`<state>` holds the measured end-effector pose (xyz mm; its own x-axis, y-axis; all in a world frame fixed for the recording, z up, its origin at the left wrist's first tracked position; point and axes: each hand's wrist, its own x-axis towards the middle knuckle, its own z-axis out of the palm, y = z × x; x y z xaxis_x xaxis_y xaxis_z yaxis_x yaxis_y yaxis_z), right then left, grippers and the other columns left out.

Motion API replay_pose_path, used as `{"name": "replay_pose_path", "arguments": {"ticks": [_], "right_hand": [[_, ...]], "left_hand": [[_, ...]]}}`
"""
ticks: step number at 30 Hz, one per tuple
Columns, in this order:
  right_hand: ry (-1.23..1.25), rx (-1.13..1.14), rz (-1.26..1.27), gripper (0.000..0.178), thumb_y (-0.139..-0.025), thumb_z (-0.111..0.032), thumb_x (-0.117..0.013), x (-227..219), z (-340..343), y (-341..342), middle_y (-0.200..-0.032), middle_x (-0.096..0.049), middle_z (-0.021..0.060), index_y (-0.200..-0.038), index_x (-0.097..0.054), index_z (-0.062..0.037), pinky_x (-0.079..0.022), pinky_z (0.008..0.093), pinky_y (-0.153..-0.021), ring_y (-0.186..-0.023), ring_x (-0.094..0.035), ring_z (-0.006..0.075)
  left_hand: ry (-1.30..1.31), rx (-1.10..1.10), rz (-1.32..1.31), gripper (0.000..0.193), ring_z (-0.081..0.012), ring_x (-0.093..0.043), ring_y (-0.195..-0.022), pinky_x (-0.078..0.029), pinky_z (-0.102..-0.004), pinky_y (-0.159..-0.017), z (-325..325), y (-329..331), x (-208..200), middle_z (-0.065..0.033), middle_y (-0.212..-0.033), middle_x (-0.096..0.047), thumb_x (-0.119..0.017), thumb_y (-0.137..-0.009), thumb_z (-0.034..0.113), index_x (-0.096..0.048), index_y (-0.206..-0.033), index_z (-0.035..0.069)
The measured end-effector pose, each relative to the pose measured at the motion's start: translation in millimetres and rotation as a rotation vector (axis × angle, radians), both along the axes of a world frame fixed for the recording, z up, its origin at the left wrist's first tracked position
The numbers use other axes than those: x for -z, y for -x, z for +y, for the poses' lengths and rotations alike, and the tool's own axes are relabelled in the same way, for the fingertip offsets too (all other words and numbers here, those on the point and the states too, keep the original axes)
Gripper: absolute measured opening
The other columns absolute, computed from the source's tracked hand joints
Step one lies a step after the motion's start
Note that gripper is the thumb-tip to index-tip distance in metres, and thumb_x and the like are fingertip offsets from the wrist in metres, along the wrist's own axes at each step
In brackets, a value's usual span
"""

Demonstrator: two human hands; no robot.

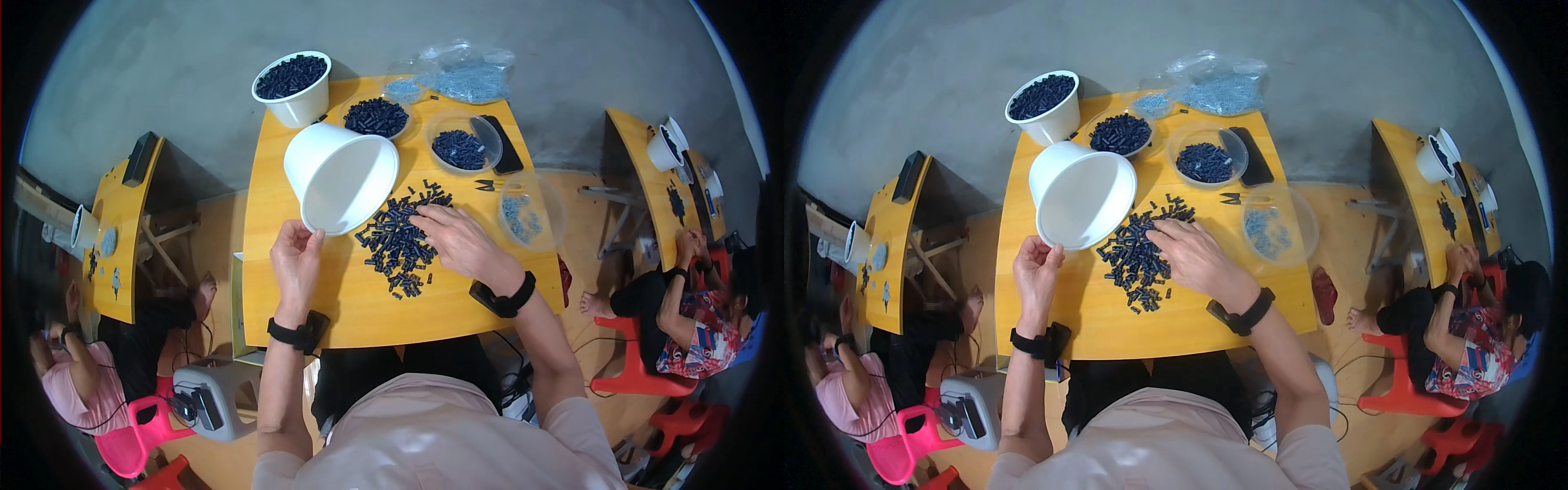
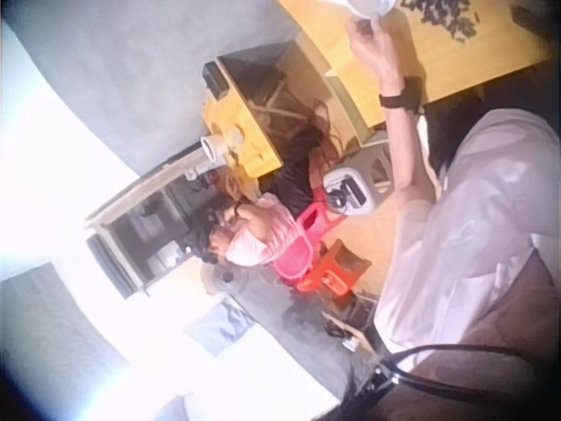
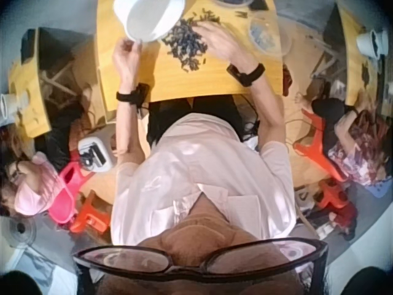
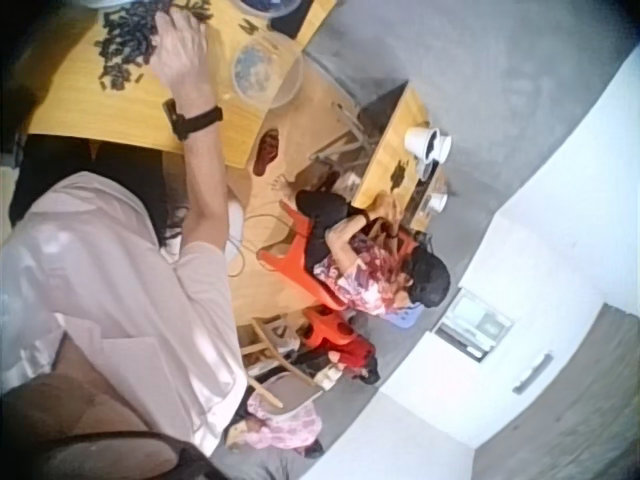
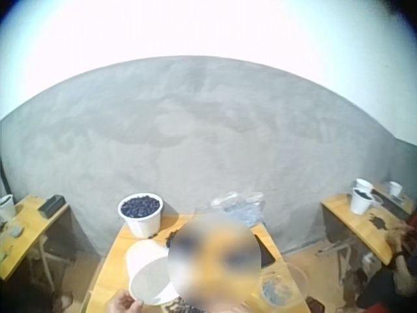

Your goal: Assembling small plastic components by inserting colored pins into black connectors.

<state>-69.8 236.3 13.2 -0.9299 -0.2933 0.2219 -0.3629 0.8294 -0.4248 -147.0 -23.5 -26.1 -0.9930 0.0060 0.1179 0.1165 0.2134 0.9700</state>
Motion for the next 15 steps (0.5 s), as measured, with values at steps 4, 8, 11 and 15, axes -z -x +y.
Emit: {"name": "replay_pose_path", "arguments": {"ticks": [4,8,11,15], "right_hand": [[-0.027,-0.001,0.033,0.037,-0.076,0.001,-0.056,3,-2,-10,-0.119,-0.053,0.0154,-0.112,-0.055,0.0010,-0.040,0.0404,-0.089,-0.111,-0.051,0.0297],[-0.028,0.000,0.019,0.037,-0.076,0.000,-0.056,2,-3,-18,-0.121,-0.052,0.0160,-0.112,-0.055,0.0010,-0.040,0.0405,-0.089,-0.113,-0.050,0.0303],[-0.007,0.010,-0.003,0.037,-0.076,0.000,-0.057,3,-4,-20,-0.120,-0.053,0.0162,-0.113,-0.055,0.0006,-0.040,0.0404,-0.090,-0.113,-0.050,0.0304],[-0.007,-0.002,0.003,0.037,-0.076,-0.001,-0.057,-1,-7,-20,-0.120,-0.053,0.0158,-0.112,-0.056,-0.0014,-0.039,0.0401,-0.090,-0.113,-0.049,0.0298]], "left_hand": [[-0.064,0.027,-0.023,0.008,-0.0065,-0.053,-0.063,-0.045,-0.0198,-0.059,2,4,9,-0.0009,-0.073,-0.057,-0.063,-0.084,0.003,-0.055,-0.086,0.001],[-0.052,0.032,-0.047,0.007,-0.0058,-0.053,-0.064,-0.045,-0.0191,-0.060,1,4,9,-0.0003,-0.074,-0.057,-0.063,-0.084,0.003,-0.056,-0.087,0.001],[-0.023,0.030,-0.036,0.010,-0.0070,-0.054,-0.066,-0.046,-0.0207,-0.062,0,3,10,-0.0025,-0.076,-0.061,-0.066,-0.081,0.003,-0.059,-0.087,-0.002],[0.018,0.037,-0.082,0.011,-0.0073,-0.054,-0.064,-0.045,-0.0212,-0.060,3,3,6,-0.0023,-0.072,-0.062,-0.067,-0.080,0.003,-0.061,-0.085,-0.003]]}}
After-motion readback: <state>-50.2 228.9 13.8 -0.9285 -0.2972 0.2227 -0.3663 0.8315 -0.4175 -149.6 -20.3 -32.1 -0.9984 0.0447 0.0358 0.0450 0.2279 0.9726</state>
